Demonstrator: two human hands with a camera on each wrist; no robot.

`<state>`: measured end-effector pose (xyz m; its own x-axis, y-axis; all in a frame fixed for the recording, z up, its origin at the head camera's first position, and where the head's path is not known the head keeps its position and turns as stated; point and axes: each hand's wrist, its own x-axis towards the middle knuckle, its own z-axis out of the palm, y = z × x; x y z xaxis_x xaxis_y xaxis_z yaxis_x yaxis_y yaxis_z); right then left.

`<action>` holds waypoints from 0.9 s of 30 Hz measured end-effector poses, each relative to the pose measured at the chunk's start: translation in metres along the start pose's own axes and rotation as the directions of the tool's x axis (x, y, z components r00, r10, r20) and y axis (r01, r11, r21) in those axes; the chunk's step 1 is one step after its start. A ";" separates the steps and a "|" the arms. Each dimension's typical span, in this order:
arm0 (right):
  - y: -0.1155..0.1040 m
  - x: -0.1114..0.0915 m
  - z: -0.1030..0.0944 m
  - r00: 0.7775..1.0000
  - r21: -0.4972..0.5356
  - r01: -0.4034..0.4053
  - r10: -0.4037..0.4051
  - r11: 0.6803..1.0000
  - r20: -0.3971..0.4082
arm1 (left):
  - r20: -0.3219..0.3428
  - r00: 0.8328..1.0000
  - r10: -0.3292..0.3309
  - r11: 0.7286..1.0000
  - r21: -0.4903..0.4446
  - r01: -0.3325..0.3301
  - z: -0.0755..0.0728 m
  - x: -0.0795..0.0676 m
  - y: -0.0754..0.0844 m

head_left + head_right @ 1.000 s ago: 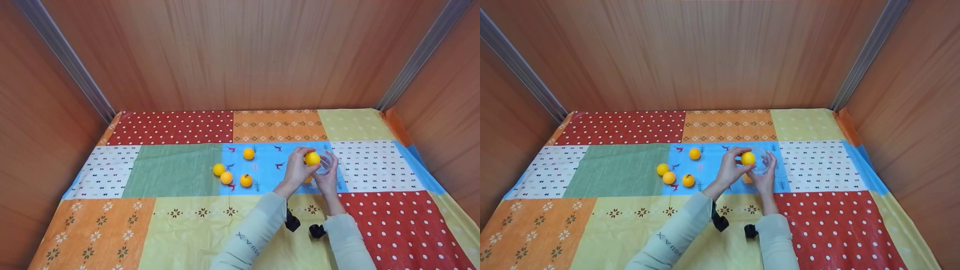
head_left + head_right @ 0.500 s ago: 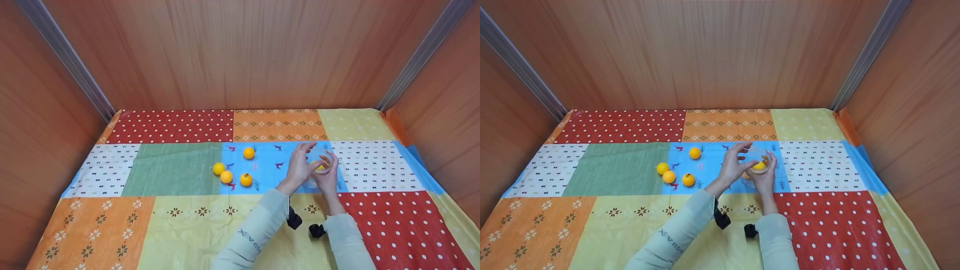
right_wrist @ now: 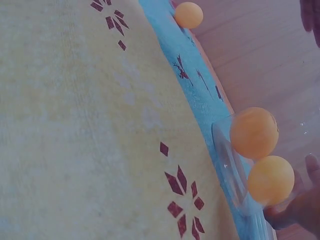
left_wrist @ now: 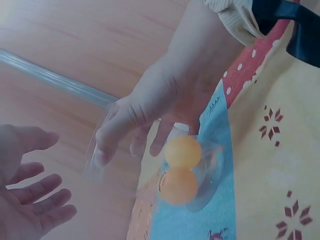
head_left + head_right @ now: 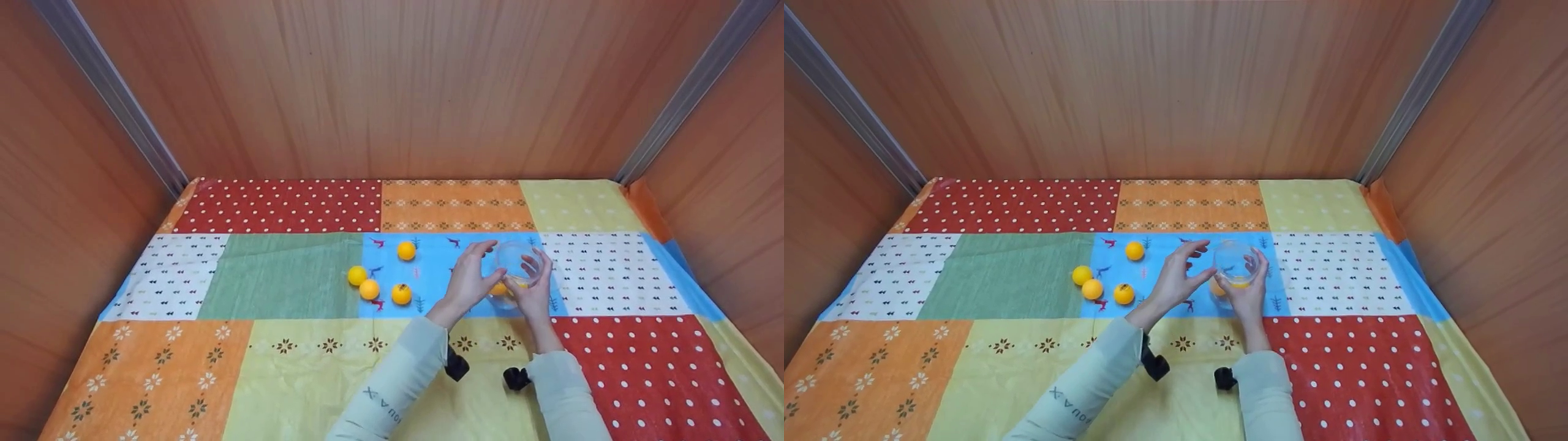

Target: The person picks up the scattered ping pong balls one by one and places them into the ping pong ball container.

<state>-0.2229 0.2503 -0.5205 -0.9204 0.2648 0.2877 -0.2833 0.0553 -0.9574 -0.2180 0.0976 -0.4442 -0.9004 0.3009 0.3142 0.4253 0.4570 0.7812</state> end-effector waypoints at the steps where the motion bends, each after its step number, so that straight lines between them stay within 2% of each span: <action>1: -0.003 -0.001 0.001 1.000 0.002 0.001 -0.001 1.000 -0.001 | 0.013 1.000 -0.004 1.000 0.007 0.004 -0.002 -0.002 -0.002; 6: -0.007 -0.002 0.002 1.000 0.029 0.008 -0.007 1.000 -0.014 | 0.055 0.998 -0.014 0.999 0.038 0.012 -0.009 -0.010 -0.013; 8: -0.001 -0.001 0.001 1.000 0.035 -0.001 0.001 0.999 -0.018 | 0.060 0.998 -0.019 0.998 0.054 0.016 -0.012 -0.014 -0.017; 20: 0.002 -0.001 0.001 1.000 0.056 -0.024 0.025 0.998 -0.017 | 0.082 0.995 -0.059 0.995 0.085 0.052 -0.029 -0.033 -0.050; 27: 0.004 -0.001 -0.001 1.000 0.058 -0.015 0.015 0.998 0.003 | 0.070 0.993 -0.093 0.983 0.163 0.080 -0.040 -0.044 -0.066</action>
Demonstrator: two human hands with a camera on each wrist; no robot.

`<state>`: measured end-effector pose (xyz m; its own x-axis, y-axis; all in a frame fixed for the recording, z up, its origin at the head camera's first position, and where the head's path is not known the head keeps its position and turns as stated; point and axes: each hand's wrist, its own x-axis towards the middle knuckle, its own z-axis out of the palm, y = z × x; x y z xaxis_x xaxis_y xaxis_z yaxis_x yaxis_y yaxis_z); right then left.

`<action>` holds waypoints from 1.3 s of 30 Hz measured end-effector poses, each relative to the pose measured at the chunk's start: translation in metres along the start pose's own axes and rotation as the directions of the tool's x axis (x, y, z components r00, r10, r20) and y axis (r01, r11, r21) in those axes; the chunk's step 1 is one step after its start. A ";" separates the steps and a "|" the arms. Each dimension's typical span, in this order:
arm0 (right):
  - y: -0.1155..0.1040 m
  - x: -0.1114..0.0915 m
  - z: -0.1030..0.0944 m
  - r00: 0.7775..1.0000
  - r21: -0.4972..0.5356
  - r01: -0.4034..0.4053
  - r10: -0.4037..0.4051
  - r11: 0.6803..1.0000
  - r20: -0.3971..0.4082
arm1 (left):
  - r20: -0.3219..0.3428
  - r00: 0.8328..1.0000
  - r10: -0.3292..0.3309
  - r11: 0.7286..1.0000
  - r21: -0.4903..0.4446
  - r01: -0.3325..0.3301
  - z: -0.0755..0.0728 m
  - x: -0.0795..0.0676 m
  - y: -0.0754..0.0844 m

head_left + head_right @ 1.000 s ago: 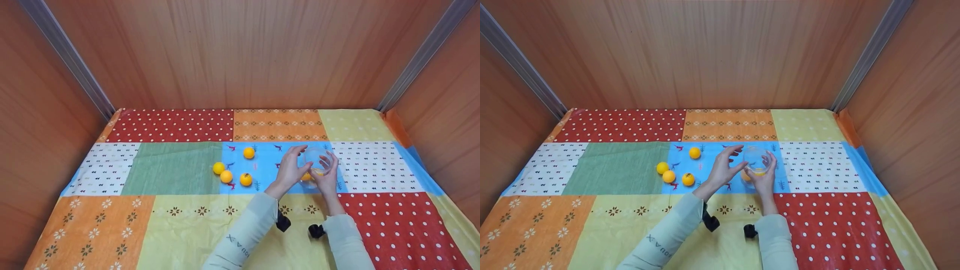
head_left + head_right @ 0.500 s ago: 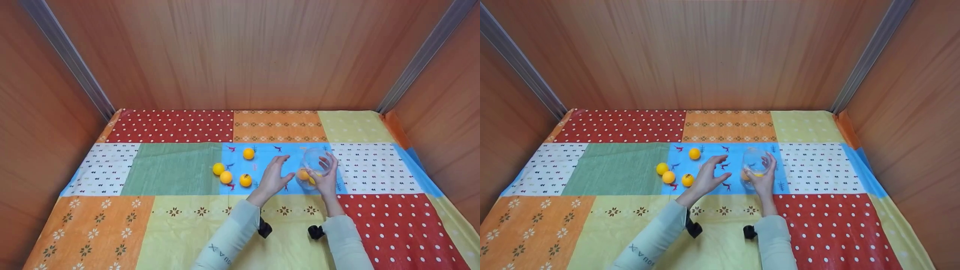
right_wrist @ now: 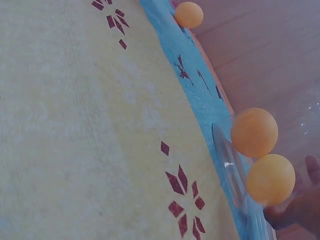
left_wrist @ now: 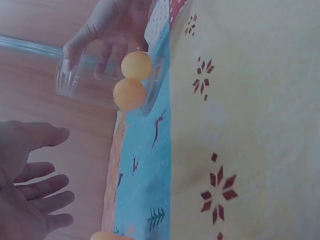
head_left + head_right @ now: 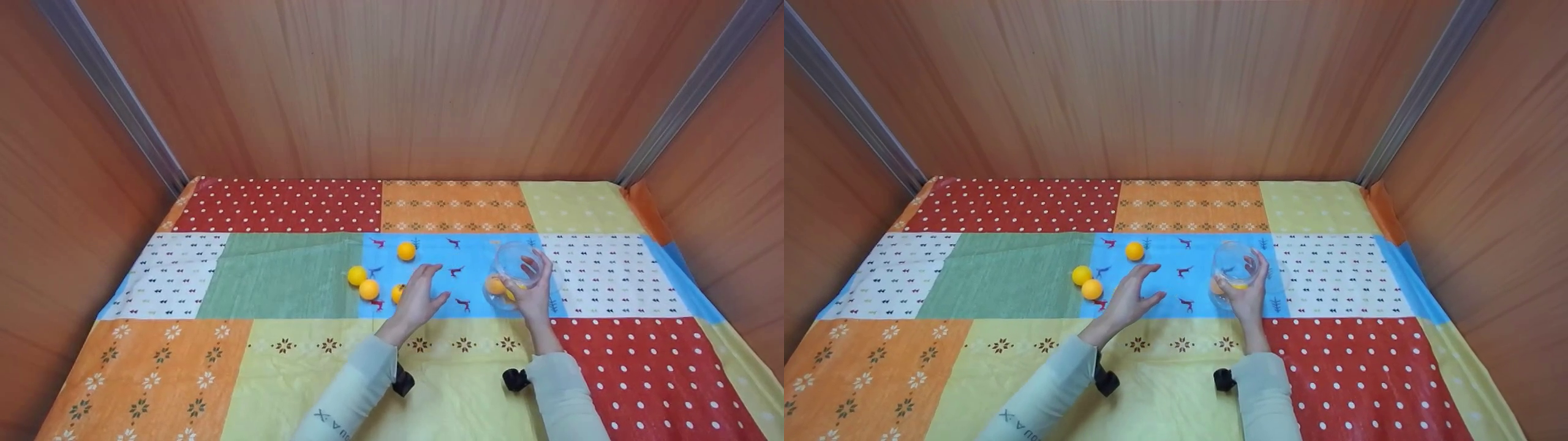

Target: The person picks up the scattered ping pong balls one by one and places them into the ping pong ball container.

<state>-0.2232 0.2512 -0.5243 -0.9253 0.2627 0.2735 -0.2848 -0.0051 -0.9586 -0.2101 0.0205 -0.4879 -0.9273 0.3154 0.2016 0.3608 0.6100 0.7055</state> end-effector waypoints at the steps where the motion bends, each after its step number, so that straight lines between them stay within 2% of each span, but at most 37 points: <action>1: 0.000 0.000 0.000 1.000 -0.002 -0.002 0.002 1.000 0.003 | -0.002 1.000 -0.006 1.000 0.012 0.006 -0.001 -0.001 -0.003; 7: 0.000 -0.001 -0.001 0.999 -0.021 -0.033 0.033 0.999 0.000 | -0.009 0.999 -0.043 0.998 0.039 0.044 -0.006 -0.009 -0.018; 14: 0.000 -0.002 -0.001 1.000 0.010 0.025 -0.025 1.000 0.004 | -0.015 0.996 -0.084 0.992 0.088 0.085 -0.012 -0.018 -0.033; 21: 0.000 -0.002 -0.001 1.000 0.005 0.016 -0.016 1.000 0.016 | -0.002 0.993 -0.121 0.989 0.085 0.121 -0.013 -0.021 -0.043; 30: 0.001 -0.002 -0.001 1.000 0.006 0.028 -0.028 1.000 0.011 | 0.009 0.987 -0.162 0.981 0.106 0.160 -0.011 -0.019 -0.048; 37: 0.002 -0.001 0.000 0.999 -0.004 0.042 -0.042 0.999 0.010 | 0.012 0.985 -0.174 0.981 0.090 0.172 -0.009 -0.019 -0.049; 39: 0.002 -0.001 0.000 0.999 0.004 0.040 -0.040 0.999 0.006 | 0.000 0.987 -0.160 0.983 0.091 0.160 -0.009 -0.019 -0.049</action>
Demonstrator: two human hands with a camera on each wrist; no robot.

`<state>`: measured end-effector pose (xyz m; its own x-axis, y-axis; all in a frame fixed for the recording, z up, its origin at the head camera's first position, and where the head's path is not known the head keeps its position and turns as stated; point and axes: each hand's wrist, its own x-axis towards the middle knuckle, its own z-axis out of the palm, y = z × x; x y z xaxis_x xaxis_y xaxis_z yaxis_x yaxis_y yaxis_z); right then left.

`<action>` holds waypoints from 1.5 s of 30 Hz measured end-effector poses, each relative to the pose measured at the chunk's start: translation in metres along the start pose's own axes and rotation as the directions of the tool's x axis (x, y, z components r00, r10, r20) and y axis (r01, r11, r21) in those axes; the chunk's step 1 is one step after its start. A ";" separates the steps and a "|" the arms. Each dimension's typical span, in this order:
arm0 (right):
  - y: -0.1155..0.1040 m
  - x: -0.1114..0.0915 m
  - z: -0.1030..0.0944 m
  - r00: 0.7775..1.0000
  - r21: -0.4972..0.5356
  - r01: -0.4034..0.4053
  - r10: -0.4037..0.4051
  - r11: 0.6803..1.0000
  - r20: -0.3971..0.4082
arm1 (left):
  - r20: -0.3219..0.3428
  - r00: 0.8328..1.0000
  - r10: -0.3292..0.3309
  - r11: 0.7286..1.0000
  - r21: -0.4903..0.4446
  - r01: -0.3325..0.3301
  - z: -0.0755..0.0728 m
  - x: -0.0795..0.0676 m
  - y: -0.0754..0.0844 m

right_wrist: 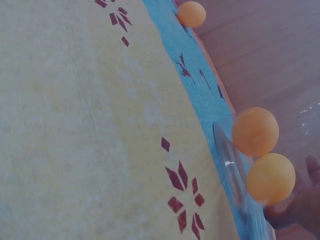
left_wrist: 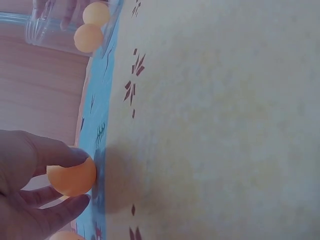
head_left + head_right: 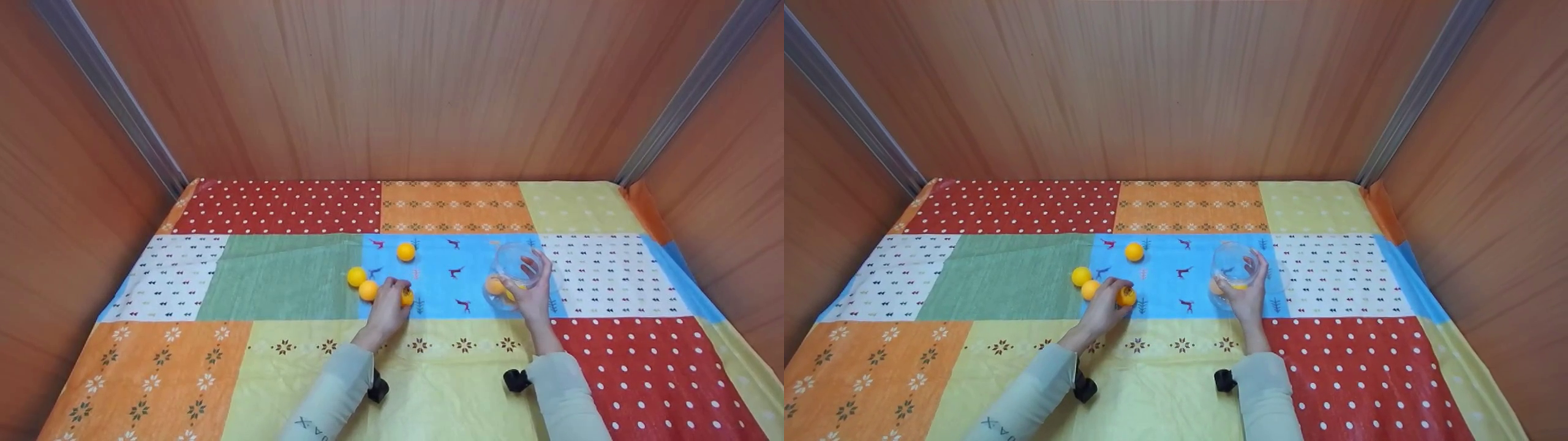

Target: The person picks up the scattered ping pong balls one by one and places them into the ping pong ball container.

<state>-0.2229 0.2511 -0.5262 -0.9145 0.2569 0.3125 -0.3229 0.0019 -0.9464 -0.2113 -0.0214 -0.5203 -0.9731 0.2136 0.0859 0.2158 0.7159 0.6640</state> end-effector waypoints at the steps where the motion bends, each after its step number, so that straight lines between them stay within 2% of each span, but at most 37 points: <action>1: 0.000 0.000 0.000 1.000 0.001 0.000 0.000 1.000 -0.003 | -0.005 1.000 0.005 1.000 0.002 -0.005 0.000 0.000 0.000; 5: -0.001 0.000 0.001 1.000 0.013 -0.015 0.015 1.000 -0.009 | -0.028 0.999 0.020 1.000 -0.003 -0.021 0.000 0.000 0.001; 16: -0.003 -0.001 0.002 0.999 -0.012 -0.034 0.034 0.999 -0.013 | -0.048 0.999 0.003 0.996 -0.094 -0.008 0.001 0.000 0.014; 28: -0.004 -0.001 0.002 0.999 -0.008 -0.034 0.034 0.999 -0.003 | -0.087 0.995 0.051 0.979 -0.190 -0.067 0.003 0.006 0.031; 37: -0.002 -0.001 0.001 0.999 0.006 -0.038 0.038 0.999 -0.021 | -0.161 0.978 0.135 0.961 -0.218 -0.169 0.008 0.014 0.049; 45: -0.003 -0.001 0.002 0.999 -0.005 -0.036 0.035 0.999 -0.015 | -0.172 0.976 0.137 0.948 -0.262 -0.179 0.012 0.019 0.065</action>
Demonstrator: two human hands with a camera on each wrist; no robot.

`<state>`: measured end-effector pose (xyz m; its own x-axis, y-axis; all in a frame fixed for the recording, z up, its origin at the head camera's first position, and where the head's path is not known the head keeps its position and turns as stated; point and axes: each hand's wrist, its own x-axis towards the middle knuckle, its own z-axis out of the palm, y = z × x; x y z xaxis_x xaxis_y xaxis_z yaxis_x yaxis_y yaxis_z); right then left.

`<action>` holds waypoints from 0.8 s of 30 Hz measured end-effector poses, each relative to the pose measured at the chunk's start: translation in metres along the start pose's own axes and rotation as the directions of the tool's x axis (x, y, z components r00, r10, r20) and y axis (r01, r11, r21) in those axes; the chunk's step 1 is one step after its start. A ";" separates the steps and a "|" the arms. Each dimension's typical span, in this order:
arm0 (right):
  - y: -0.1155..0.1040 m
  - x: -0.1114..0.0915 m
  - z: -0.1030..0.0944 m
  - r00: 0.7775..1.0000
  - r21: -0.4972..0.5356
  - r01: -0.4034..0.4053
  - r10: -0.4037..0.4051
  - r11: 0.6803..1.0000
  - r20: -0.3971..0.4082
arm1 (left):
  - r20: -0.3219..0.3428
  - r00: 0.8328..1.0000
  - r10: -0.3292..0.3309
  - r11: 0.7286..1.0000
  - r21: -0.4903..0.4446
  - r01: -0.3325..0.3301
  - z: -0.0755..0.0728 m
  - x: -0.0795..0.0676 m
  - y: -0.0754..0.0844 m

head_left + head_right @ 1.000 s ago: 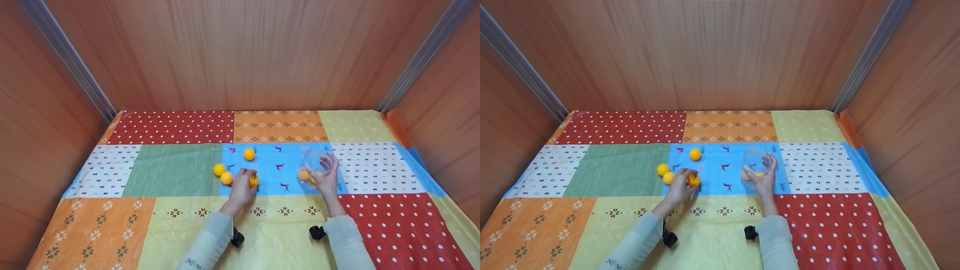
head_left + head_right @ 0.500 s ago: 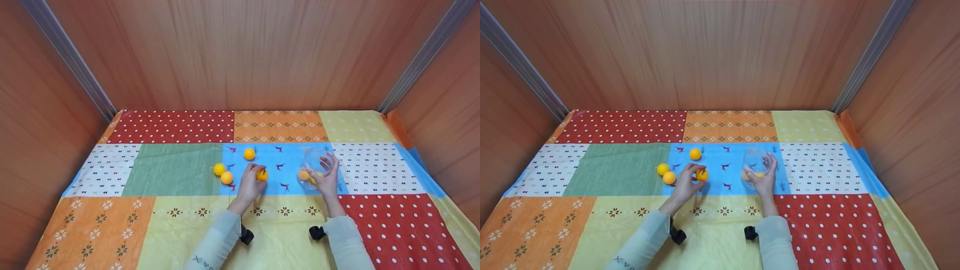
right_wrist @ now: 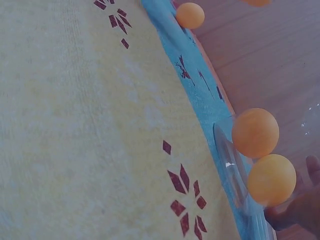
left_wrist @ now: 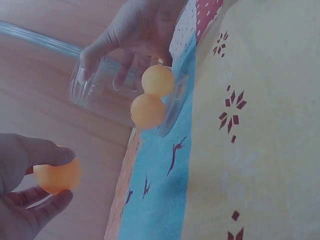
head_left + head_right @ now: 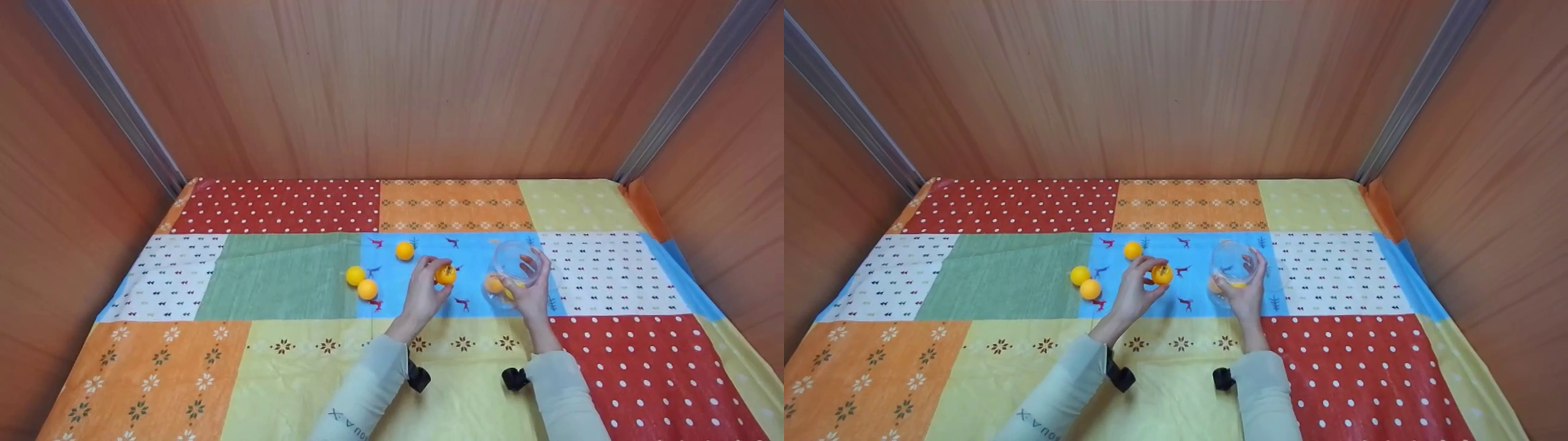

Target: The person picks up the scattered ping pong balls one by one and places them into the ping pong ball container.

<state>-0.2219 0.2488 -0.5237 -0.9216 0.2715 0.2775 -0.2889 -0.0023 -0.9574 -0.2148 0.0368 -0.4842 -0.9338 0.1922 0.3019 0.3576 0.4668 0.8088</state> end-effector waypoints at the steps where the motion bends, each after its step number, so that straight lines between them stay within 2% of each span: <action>1: 0.000 0.000 0.000 1.000 0.005 0.002 -0.002 1.000 -0.001 | -0.006 1.000 0.010 1.000 -0.002 -0.010 0.001 0.001 0.001; 6: 0.002 0.000 0.002 1.000 0.017 0.009 -0.009 1.000 -0.006 | -0.019 0.999 0.040 0.999 -0.012 -0.040 0.007 0.005 0.009; 12: 0.002 -0.001 0.003 1.000 0.001 0.002 -0.002 1.000 -0.013 | 0.009 0.999 0.038 0.999 -0.035 -0.038 0.014 0.012 0.021; 19: 0.002 0.000 0.002 1.000 -0.025 0.026 -0.026 0.999 -0.012 | 0.009 0.993 0.119 0.993 -0.014 -0.119 0.020 0.019 0.037; 24: 0.001 0.001 0.003 1.000 -0.032 0.023 -0.023 0.999 -0.016 | 0.030 0.993 0.118 0.993 -0.030 -0.117 0.025 0.024 0.049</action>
<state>-0.2239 0.2466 -0.5237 -0.9104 0.2865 0.2984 -0.3016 0.0343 -0.9528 -0.2192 0.0862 -0.4503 -0.8843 0.2716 0.3797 0.4636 0.4148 0.7829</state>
